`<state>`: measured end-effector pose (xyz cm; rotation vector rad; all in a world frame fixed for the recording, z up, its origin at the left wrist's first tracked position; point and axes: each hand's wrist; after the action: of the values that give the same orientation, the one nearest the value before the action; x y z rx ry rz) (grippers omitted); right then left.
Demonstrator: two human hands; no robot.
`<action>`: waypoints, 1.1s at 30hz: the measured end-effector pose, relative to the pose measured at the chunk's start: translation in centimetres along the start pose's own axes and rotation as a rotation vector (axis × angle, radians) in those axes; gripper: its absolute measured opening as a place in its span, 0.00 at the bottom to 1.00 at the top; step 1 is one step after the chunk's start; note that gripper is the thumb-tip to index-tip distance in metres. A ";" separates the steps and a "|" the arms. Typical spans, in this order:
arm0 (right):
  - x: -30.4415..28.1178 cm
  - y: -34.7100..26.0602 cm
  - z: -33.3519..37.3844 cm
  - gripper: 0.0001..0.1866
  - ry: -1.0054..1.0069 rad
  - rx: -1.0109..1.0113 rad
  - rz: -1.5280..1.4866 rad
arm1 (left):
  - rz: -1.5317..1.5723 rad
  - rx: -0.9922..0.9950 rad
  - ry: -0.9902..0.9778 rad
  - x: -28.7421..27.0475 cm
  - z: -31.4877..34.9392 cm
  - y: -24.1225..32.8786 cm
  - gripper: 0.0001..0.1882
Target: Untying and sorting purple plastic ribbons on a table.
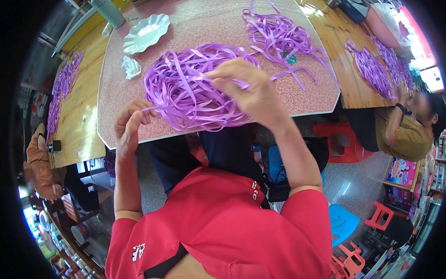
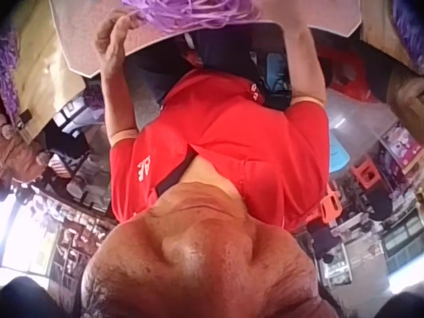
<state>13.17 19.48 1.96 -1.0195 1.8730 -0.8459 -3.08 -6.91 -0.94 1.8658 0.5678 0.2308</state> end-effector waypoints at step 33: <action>0.9 -4.2 1.2 0.08 -0.268 0.284 -0.028 | -0.930 0.472 -0.068 6.9 -4.0 1.3 0.26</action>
<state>15.28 16.64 4.69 -0.9311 1.4701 -0.9131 1.55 -0.58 0.99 1.8256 1.4552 -0.6249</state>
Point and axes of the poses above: each hand's wrist, its own z-axis away from the middle knuckle, its own x-axis out of the palm, y = z × x, and after that the axes turned 4 degrees about -y, right-handed
